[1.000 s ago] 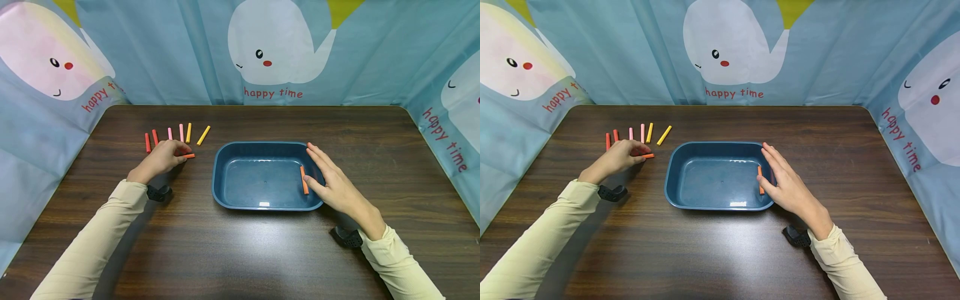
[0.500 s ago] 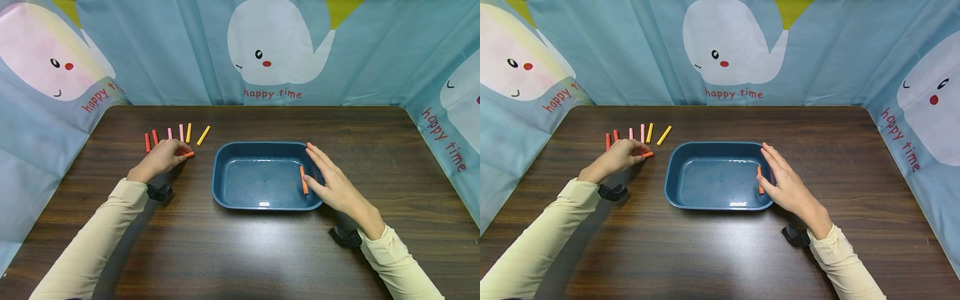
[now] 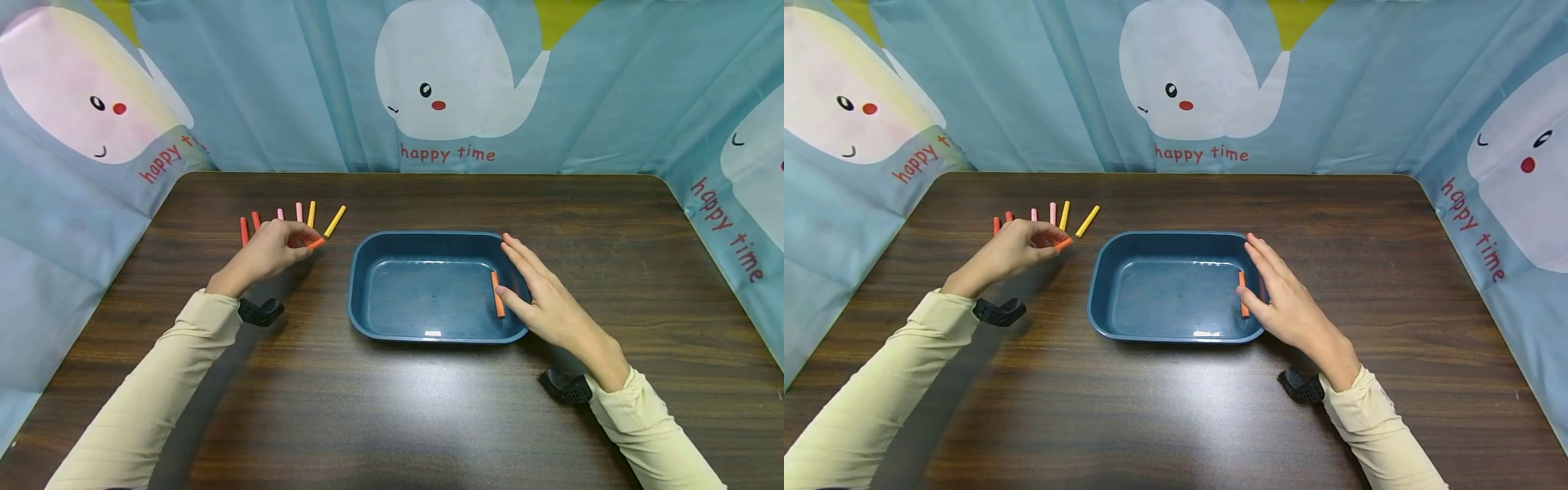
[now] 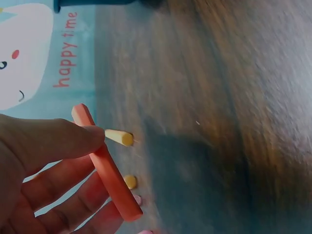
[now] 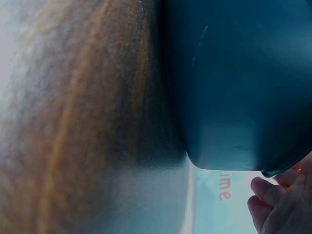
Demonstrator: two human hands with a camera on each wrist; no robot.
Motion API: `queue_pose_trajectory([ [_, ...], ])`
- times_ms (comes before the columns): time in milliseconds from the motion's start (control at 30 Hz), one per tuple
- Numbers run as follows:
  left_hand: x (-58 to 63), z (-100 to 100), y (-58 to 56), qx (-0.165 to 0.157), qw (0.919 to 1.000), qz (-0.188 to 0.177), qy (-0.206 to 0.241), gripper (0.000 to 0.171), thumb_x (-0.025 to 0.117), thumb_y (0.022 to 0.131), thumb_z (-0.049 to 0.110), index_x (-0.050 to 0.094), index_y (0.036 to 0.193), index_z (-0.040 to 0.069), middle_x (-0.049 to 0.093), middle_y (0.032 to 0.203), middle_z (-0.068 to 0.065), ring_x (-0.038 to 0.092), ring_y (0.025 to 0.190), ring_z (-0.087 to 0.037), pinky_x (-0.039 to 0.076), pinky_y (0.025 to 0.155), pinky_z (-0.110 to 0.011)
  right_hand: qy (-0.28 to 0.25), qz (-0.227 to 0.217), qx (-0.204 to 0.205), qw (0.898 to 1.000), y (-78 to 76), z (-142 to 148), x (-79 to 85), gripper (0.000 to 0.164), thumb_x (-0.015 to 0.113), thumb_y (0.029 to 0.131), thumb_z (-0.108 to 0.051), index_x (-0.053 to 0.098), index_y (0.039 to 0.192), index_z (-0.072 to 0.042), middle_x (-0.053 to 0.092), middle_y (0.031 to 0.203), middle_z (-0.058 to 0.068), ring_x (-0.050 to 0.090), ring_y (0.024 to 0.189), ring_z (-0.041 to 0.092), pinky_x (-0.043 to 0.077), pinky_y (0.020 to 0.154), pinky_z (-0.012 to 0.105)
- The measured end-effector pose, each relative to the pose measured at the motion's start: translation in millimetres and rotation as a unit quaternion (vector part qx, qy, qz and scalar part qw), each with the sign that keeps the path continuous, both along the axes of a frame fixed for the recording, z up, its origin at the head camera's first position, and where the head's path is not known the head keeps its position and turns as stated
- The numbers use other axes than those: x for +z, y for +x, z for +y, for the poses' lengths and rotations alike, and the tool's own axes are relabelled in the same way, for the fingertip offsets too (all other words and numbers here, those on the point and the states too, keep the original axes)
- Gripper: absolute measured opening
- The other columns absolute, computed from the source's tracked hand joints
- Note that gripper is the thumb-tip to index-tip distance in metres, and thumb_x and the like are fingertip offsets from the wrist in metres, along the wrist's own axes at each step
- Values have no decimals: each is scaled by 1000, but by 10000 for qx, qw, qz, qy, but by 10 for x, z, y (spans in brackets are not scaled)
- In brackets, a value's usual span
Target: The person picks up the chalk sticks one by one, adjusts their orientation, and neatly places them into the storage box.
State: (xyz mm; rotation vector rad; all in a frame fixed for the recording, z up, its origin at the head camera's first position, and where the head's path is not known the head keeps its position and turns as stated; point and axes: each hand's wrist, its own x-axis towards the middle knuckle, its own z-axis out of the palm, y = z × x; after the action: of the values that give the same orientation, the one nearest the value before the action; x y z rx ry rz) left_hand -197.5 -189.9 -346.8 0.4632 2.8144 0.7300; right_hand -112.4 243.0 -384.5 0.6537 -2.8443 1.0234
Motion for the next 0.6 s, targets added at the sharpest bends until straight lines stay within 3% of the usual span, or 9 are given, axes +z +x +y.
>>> queue_pose_trajectory([
  [433, 180, 188, 61, -80, 9993, 218, 305, 28, 68, 91, 3, 69, 118, 2, 72, 103, -16, 67, 89, -28, 49, 78, -36, -43, -89, -10, 10000, -7, 0, 0, 68, 59, 98, -21, 27, 156, -3, 18, 166, 8, 23, 152, 34, 28, 114, 63],
  [600, 277, 281, 108, -96, 9986, 199, 488, 27, 68, 91, 4, 70, 117, 3, 74, 105, -16, 70, 92, -30, 38, 93, -43, -50, -100, 3, 9999, -10, -3, 9, 69, 59, 98, -20, 26, 156, -2, 18, 166, 10, 22, 152, 34, 27, 114, 63],
])
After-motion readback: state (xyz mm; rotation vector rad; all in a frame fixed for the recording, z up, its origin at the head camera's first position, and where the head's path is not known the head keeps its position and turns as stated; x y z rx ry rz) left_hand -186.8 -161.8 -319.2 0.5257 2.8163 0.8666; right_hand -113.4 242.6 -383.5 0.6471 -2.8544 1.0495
